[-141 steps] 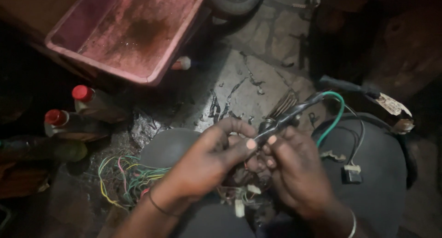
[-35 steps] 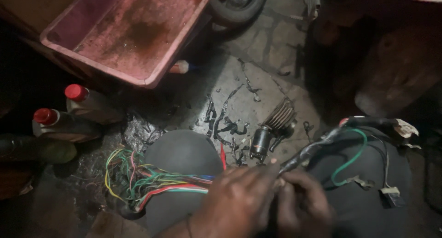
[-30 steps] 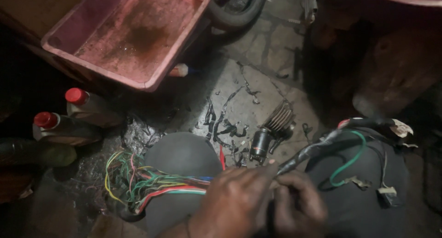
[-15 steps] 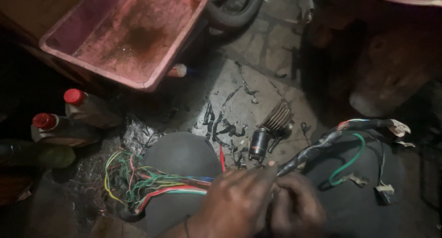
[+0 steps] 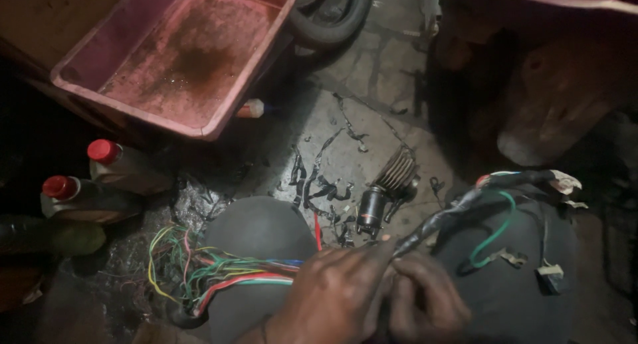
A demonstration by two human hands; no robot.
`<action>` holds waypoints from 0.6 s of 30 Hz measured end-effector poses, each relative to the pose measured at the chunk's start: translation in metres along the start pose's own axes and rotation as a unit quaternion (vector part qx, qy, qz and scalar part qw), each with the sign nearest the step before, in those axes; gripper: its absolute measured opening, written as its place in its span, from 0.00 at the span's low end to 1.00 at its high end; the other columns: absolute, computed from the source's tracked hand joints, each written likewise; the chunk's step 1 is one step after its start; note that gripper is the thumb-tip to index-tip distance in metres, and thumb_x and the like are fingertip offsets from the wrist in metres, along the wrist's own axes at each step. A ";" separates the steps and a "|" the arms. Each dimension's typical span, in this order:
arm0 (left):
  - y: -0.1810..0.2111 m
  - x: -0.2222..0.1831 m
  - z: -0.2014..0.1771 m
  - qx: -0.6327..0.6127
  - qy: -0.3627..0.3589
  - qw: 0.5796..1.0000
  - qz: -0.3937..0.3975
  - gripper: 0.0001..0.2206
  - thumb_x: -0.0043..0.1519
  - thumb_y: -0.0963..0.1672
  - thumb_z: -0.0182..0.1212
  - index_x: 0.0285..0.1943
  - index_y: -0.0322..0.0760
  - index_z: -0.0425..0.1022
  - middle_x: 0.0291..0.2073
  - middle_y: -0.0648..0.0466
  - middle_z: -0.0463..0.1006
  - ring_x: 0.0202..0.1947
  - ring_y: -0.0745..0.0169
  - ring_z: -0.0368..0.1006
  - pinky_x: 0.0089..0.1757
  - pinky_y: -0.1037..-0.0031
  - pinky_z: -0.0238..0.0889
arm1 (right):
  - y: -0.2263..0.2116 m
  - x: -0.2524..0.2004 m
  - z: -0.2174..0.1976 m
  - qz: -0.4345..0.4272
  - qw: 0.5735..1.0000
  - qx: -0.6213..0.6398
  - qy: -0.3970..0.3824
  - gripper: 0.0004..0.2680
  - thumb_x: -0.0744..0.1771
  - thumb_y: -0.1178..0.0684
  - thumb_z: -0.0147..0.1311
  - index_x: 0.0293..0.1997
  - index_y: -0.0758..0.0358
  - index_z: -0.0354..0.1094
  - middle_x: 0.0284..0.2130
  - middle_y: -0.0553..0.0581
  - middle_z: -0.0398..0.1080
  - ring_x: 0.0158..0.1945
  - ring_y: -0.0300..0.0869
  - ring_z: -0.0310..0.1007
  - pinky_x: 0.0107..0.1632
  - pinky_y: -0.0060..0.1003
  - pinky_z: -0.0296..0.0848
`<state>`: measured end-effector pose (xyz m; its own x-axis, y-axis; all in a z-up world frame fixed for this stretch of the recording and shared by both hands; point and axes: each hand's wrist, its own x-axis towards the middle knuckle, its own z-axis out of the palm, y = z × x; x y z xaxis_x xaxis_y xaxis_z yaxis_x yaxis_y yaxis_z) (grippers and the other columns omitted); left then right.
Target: Repairing or inspecting the electrical wiring harness of a motorcycle.
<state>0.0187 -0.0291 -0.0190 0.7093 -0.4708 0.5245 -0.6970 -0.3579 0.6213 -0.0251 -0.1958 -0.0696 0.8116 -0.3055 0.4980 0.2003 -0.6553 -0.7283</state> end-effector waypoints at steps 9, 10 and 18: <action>0.015 0.013 -0.016 -0.069 -0.018 0.996 -0.054 0.24 0.62 0.39 0.62 0.68 0.23 0.69 0.36 0.38 0.82 0.36 0.41 0.81 0.42 0.57 0.73 | 0.022 -0.009 -0.003 0.072 0.965 0.252 0.018 0.10 0.66 0.66 0.57 0.51 0.70 0.65 0.44 0.63 0.77 0.45 0.42 0.81 0.49 0.34 0.80; 0.016 0.014 -0.017 -0.070 -0.034 0.992 -0.095 0.25 0.61 0.39 0.62 0.69 0.26 0.69 0.33 0.38 0.82 0.33 0.39 0.81 0.39 0.56 0.73 | 0.022 -0.004 -0.009 0.141 0.952 0.270 -0.005 0.10 0.65 0.66 0.57 0.50 0.72 0.66 0.42 0.64 0.78 0.43 0.43 0.81 0.47 0.35 0.81; 0.014 0.016 -0.012 -0.084 -0.040 0.989 -0.118 0.20 0.66 0.41 0.59 0.66 0.29 0.67 0.31 0.38 0.82 0.32 0.39 0.82 0.38 0.57 0.75 | 0.032 0.013 -0.019 0.297 0.841 0.431 -0.135 0.07 0.69 0.61 0.51 0.47 0.77 0.72 0.38 0.65 0.78 0.40 0.43 0.78 0.45 0.36 0.76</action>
<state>0.0215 -0.0322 0.0050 0.8350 -0.4554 0.3090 -0.4807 -0.3302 0.8123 -0.0186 -0.2342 -0.0778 0.9806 -0.1582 -0.1155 -0.0563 0.3373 -0.9397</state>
